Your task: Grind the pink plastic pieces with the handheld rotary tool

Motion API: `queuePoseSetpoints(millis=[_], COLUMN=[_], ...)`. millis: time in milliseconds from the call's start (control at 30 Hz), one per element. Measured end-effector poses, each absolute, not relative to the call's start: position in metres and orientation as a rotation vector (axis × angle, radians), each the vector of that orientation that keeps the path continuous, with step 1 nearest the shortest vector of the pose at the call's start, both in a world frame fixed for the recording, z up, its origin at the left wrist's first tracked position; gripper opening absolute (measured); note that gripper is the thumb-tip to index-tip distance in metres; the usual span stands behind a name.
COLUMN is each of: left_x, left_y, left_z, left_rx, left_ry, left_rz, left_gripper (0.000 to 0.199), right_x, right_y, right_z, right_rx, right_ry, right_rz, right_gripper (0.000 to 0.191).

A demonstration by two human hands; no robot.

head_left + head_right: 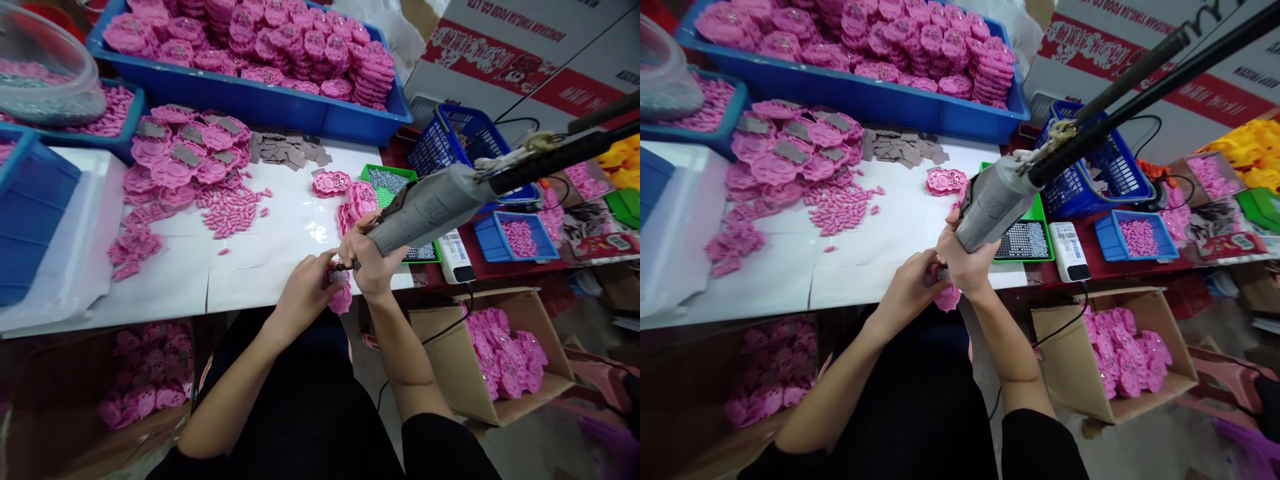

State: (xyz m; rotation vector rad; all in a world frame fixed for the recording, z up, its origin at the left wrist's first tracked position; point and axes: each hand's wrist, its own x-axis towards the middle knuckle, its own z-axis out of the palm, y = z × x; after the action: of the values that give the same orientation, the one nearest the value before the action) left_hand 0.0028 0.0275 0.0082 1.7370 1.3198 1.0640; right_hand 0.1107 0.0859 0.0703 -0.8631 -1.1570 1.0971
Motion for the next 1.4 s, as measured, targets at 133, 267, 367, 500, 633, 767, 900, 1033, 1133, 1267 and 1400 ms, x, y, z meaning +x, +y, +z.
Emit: queuePoseSetpoints(millis=[133,267,367,500,633,767,900,1033,1133,1267,1400], left_x=[0.004,0.003,0.001,0.000,0.003,0.000,-0.007,-0.010,-0.009,-0.010,-0.011], left_y=[0.027,0.026,0.025,0.024,0.021,0.020,0.022,0.021,0.019,0.017,0.018], left_z=[0.004,0.000,0.000,-0.001,-0.001,0.001,0.001,0.001,0.002,0.004,0.005], left_rx=[1.743,1.796,1.877,1.994,2.084,1.980,1.709,1.473,1.357,1.211,1.126], left_ry=[1.325,1.312,1.315,1.369,1.396,1.315,1.127,1.020,0.971,0.999,1.020], left_rz=[1.078,1.093,1.119,1.137,1.079,1.106,1.258,1.378,1.355,1.233,1.187], left_gripper=[0.061,0.062,0.055,0.053,0.050,0.045,0.041,0.033,0.029,0.032,0.036], right_x=[0.113,0.130,0.152,0.184,0.207,0.213,0.211,0.207,0.207,0.209,0.210], right_y=[0.086,0.087,0.091,0.095,0.094,0.090,0.087,0.087,0.087,0.085,0.085], right_z=[0.080,0.103,0.120,0.129,0.126,0.121,0.119,0.120,0.120,0.118,0.115], right_rx=[-0.830,-0.806,-0.844,-0.895,-0.954,-0.983,-0.994,-0.939,-0.895,-0.903,-0.892], right_ry=[-1.135,-1.080,-1.023,-0.943,-0.902,-0.883,-0.891,-0.886,-0.885,-0.863,-0.845], right_rz=[1.028,0.862,0.686,0.513,0.445,0.422,0.448,0.490,0.517,0.548,0.553], right_gripper=[0.020,0.018,0.016,0.014,0.012,0.012,0.017,0.017,0.017,0.015,0.019])
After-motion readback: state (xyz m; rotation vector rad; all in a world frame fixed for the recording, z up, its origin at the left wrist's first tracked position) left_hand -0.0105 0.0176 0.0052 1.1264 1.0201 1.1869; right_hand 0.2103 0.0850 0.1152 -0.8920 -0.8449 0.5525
